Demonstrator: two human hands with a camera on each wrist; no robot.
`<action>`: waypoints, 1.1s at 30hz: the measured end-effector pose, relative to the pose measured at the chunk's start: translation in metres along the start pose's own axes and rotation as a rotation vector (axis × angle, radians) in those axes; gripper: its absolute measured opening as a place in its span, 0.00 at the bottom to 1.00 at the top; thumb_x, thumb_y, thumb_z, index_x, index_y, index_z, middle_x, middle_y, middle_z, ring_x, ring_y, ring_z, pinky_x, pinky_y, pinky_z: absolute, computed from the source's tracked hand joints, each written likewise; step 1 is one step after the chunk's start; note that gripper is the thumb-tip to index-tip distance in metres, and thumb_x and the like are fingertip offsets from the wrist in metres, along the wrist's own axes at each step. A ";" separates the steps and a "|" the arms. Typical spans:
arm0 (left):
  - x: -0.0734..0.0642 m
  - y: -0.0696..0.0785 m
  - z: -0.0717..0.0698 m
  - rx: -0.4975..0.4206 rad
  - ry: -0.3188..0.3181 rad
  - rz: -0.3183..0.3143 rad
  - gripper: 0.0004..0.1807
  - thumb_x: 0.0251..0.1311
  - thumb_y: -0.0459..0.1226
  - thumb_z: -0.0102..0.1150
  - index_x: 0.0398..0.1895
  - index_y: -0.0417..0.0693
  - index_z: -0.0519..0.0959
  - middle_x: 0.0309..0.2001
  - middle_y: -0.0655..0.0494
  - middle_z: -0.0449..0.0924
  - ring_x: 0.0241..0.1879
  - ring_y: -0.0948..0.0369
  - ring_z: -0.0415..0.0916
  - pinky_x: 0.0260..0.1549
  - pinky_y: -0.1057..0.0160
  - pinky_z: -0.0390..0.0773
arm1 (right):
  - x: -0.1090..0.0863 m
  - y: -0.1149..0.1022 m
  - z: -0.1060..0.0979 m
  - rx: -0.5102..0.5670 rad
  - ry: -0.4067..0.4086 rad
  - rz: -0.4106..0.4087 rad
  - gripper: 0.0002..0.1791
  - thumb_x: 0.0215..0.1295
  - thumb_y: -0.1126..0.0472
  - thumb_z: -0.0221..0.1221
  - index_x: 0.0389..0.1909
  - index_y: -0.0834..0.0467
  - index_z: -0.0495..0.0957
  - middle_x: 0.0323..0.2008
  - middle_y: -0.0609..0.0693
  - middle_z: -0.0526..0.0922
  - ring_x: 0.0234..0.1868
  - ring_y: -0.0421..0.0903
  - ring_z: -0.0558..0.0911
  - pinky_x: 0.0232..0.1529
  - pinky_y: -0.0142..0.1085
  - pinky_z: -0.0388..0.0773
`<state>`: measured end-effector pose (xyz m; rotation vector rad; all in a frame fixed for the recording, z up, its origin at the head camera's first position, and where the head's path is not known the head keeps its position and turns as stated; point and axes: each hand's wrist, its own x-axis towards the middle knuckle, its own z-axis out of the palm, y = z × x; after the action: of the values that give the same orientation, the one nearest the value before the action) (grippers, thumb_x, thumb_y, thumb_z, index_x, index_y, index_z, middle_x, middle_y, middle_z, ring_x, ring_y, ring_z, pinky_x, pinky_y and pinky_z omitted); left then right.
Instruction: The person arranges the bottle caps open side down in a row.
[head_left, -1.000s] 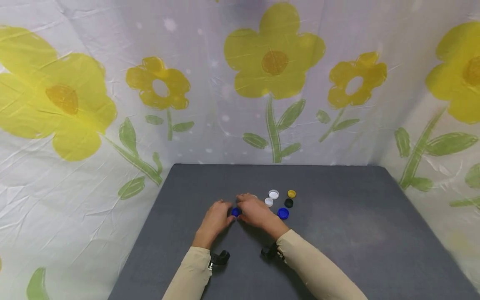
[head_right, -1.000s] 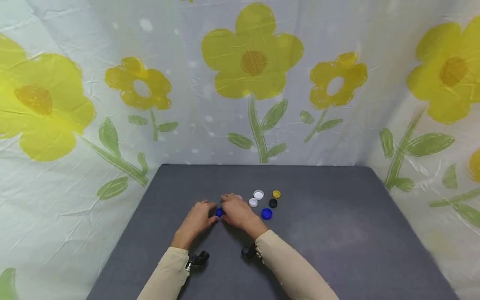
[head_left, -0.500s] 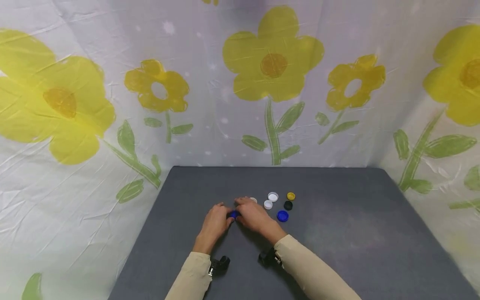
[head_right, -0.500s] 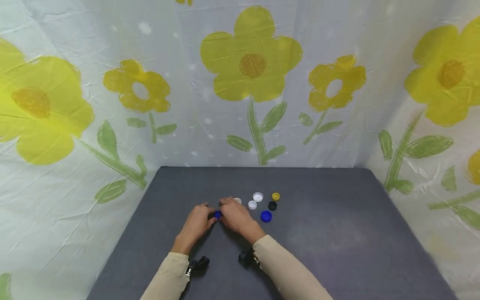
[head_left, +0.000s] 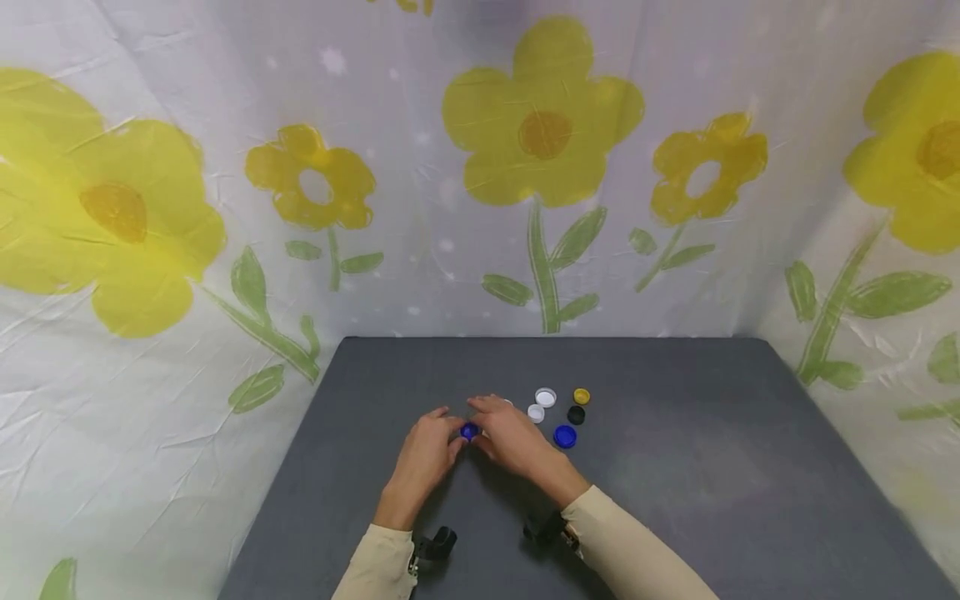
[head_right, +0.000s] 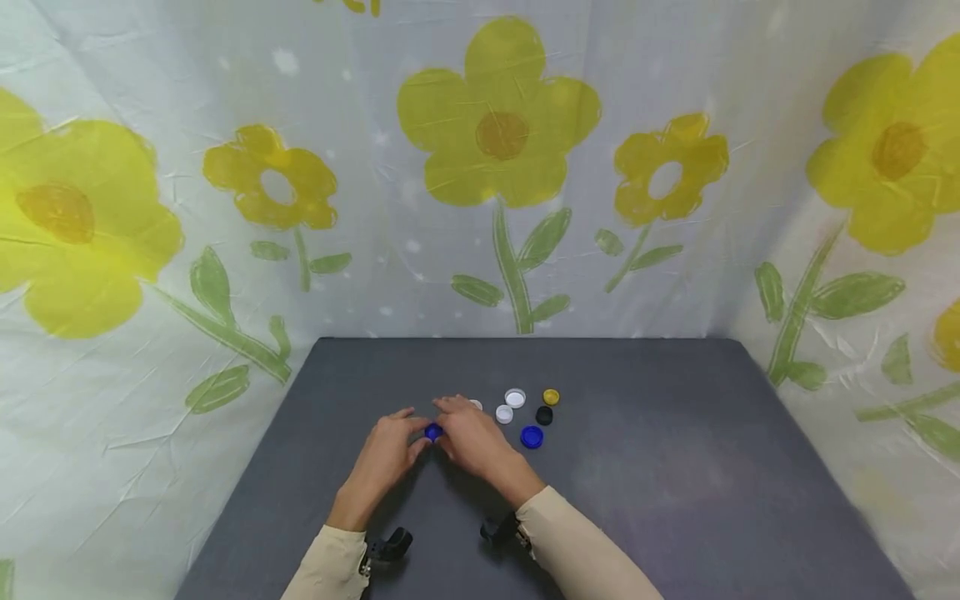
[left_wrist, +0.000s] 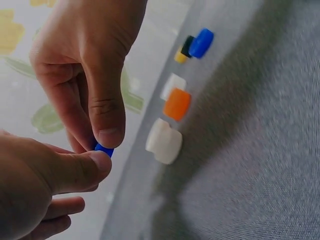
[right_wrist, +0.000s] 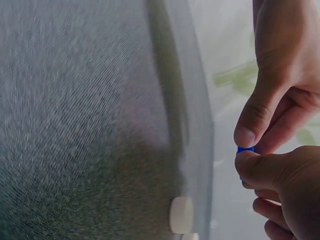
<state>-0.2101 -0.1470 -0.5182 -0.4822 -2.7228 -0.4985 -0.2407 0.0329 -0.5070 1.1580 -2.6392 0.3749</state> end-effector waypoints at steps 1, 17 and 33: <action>-0.001 0.002 -0.003 0.002 0.002 0.005 0.11 0.55 0.36 0.74 0.42 0.46 0.88 0.44 0.50 0.89 0.55 0.47 0.82 0.50 0.46 0.82 | -0.001 -0.001 -0.002 0.001 -0.001 0.003 0.12 0.62 0.58 0.69 0.45 0.56 0.87 0.64 0.55 0.78 0.66 0.52 0.76 0.70 0.45 0.67; -0.016 0.028 -0.043 -0.014 0.012 0.074 0.12 0.53 0.36 0.75 0.42 0.48 0.88 0.43 0.54 0.89 0.58 0.49 0.80 0.52 0.47 0.81 | -0.027 -0.019 -0.036 0.146 0.100 0.005 0.15 0.64 0.57 0.67 0.51 0.55 0.85 0.64 0.52 0.79 0.65 0.50 0.78 0.60 0.44 0.78; -0.037 0.046 -0.056 -0.092 0.006 0.108 0.15 0.54 0.37 0.75 0.46 0.46 0.87 0.45 0.55 0.89 0.60 0.48 0.79 0.55 0.46 0.79 | -0.054 -0.030 -0.047 0.226 0.106 0.053 0.16 0.63 0.53 0.68 0.50 0.55 0.86 0.64 0.48 0.79 0.65 0.46 0.78 0.59 0.41 0.78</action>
<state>-0.1453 -0.1377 -0.4700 -0.6472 -2.6599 -0.5972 -0.1777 0.0654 -0.4751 1.0985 -2.5893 0.7403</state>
